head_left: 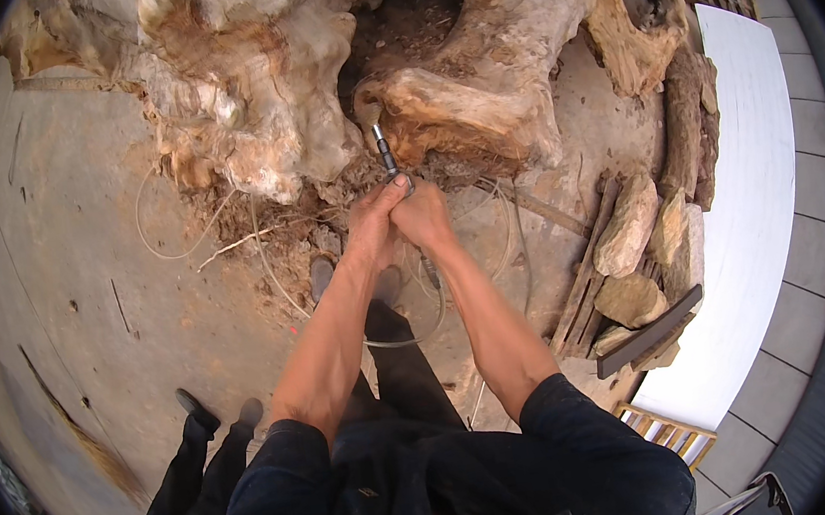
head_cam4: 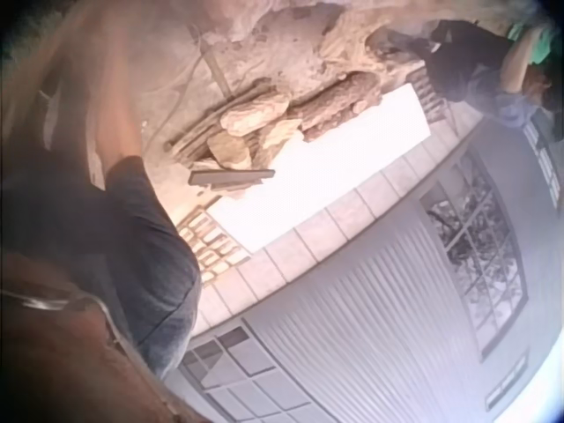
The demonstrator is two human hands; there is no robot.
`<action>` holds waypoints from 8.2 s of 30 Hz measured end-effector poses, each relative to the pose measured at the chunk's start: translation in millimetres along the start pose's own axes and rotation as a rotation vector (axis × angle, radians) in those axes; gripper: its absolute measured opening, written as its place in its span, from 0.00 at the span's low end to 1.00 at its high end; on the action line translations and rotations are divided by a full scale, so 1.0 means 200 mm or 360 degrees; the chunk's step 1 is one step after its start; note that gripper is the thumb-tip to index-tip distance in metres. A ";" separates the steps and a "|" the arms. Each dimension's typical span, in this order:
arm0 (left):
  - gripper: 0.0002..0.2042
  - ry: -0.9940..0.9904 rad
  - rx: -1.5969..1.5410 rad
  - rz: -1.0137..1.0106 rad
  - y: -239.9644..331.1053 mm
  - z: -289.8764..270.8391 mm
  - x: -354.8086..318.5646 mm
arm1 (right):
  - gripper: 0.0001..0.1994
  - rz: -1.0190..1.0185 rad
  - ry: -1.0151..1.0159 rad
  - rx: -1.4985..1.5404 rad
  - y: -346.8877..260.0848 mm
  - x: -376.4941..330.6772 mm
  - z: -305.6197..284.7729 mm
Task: The person uses a pneumatic chisel to carve and shape a large piece of wood, removing material and refining the surface. The person works on different sections of the wood, adjusting position and tool angle as needed.
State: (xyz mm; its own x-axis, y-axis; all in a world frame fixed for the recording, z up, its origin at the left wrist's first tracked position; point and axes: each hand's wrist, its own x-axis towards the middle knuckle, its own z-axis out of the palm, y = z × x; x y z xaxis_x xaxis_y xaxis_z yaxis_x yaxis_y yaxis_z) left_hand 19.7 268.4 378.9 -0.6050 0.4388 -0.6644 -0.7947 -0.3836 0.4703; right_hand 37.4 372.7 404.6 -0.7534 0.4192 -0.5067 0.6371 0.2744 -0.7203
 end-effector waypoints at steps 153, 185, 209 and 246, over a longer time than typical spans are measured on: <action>0.23 0.0034 0.0048 0.0220 -0.13 -0.12 -0.01 | 0.15 -0.0076 -0.0099 0.0288 0.15 -0.06 0.10; 0.16 -0.0016 0.0117 -0.0079 -0.37 -0.02 -0.10 | 0.16 0.0354 -0.0117 0.0096 0.45 -0.19 -0.02; 0.21 -0.0016 0.0300 -0.0231 -0.14 -0.11 0.07 | 0.12 0.0300 -0.0105 0.0182 0.23 -0.06 0.06; 0.15 -0.0024 0.0523 0.0041 -0.25 -0.07 0.02 | 0.14 -0.0007 0.0035 0.0157 0.35 -0.13 0.04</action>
State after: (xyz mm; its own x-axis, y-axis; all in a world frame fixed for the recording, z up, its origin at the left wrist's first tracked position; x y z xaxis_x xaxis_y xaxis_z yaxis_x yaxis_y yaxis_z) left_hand 57.8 277.5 345.6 -0.6236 0.4454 -0.6424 -0.7509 -0.1131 0.6506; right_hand 99.3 374.6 364.1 -0.7517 0.4376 -0.4935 0.6137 0.1901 -0.7663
